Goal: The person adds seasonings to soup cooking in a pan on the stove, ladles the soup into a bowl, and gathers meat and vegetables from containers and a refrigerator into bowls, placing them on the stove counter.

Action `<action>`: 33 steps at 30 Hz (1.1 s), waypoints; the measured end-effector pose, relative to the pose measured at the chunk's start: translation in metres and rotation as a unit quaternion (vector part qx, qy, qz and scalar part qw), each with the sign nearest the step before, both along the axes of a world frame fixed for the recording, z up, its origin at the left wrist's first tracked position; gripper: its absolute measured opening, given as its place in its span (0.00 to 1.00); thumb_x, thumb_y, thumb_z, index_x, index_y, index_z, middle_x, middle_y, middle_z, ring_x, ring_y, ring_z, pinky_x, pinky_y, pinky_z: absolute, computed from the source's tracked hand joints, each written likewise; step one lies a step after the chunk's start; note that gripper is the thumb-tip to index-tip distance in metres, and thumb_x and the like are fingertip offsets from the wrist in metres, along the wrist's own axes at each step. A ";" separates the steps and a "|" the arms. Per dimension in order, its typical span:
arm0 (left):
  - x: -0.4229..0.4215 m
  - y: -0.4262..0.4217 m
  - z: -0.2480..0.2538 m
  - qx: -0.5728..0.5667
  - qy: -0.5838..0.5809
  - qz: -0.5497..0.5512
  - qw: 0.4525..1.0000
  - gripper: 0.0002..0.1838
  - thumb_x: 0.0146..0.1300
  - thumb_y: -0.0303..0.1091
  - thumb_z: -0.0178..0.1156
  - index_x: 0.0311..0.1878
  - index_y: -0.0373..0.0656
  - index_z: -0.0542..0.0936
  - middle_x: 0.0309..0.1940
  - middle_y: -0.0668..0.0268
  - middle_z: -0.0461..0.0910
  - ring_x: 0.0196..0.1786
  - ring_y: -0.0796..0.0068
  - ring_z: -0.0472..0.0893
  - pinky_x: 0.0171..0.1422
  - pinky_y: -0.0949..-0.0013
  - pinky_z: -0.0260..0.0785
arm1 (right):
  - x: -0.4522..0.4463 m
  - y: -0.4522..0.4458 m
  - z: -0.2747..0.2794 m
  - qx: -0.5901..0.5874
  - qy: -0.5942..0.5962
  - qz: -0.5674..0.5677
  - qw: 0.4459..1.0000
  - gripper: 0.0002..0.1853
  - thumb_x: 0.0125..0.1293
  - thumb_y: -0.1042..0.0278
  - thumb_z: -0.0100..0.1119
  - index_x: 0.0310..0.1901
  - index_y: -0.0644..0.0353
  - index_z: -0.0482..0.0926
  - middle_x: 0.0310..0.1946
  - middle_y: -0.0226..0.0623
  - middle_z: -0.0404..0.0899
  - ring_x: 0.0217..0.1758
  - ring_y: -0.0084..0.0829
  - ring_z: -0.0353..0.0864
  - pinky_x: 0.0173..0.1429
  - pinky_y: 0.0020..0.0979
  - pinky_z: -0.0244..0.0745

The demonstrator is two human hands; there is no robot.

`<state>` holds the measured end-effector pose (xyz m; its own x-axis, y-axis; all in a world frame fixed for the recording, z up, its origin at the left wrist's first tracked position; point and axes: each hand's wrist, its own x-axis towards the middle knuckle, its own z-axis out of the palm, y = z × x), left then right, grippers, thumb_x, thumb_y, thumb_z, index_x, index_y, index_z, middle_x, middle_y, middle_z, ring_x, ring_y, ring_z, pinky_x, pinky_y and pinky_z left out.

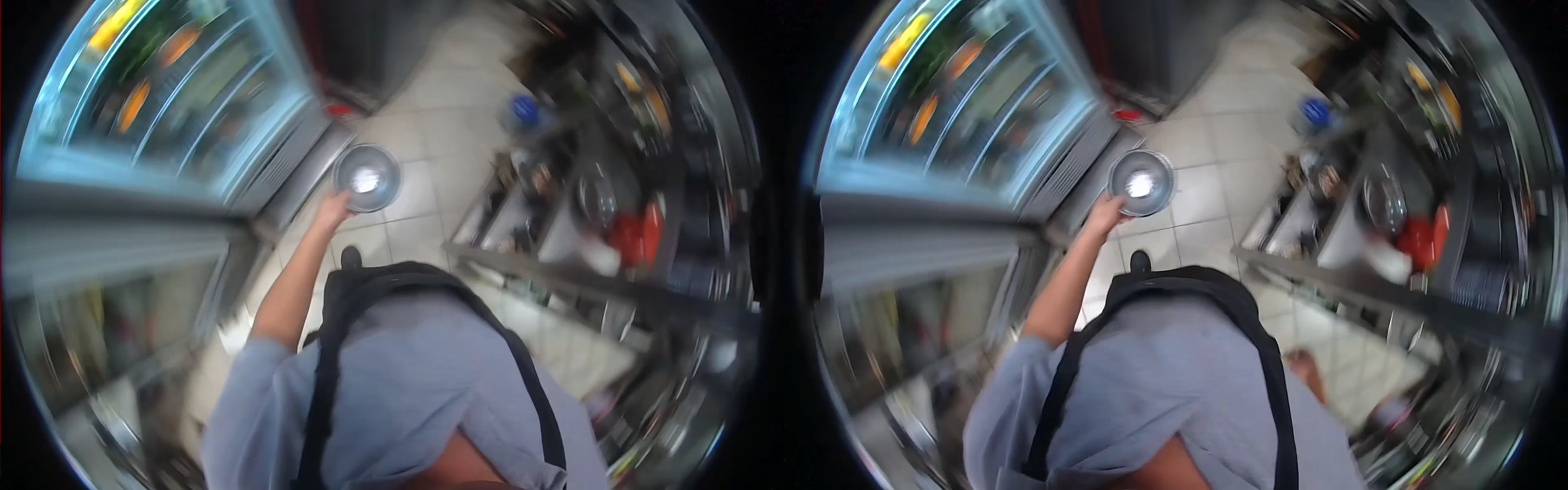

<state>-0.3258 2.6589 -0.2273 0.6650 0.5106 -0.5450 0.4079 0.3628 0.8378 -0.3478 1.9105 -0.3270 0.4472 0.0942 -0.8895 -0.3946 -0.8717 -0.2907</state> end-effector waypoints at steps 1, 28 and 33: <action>0.005 0.008 0.015 0.010 0.011 -0.050 0.999 0.13 0.65 0.32 0.52 0.48 0.34 0.76 0.32 0.58 0.85 0.28 0.72 0.84 0.29 0.72 0.73 | 0.008 0.026 0.014 0.003 -0.084 0.100 0.991 0.22 0.71 0.45 0.55 0.39 0.62 0.78 0.29 0.38 0.78 0.35 0.32 0.80 0.42 0.41 0.77; 0.379 0.023 -0.040 0.002 0.081 -0.417 0.905 0.15 0.69 0.31 0.49 0.55 0.38 0.74 0.37 0.64 0.82 0.33 0.76 0.80 0.37 0.71 0.71 | 0.468 0.304 0.010 -0.225 -0.267 -0.423 0.836 0.29 0.65 0.45 0.59 0.53 0.66 0.82 0.48 0.52 0.85 0.56 0.44 0.85 0.63 0.37 0.74; 0.442 0.004 -0.095 0.022 0.041 -0.473 0.880 0.16 0.69 0.28 0.50 0.58 0.36 0.74 0.43 0.64 0.81 0.40 0.77 0.79 0.44 0.70 0.72 | 0.530 0.265 -0.032 -0.274 -0.318 -0.444 0.791 0.37 0.61 0.43 0.62 0.65 0.64 0.75 0.66 0.47 0.75 0.68 0.42 0.75 0.72 0.38 0.68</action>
<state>0.1164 2.6626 -0.3223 0.7630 -0.2290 -0.6045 0.5695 -0.2044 0.7962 0.1819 2.1753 -0.3590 0.4936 -0.8309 -0.2568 -0.8486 -0.3956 -0.3511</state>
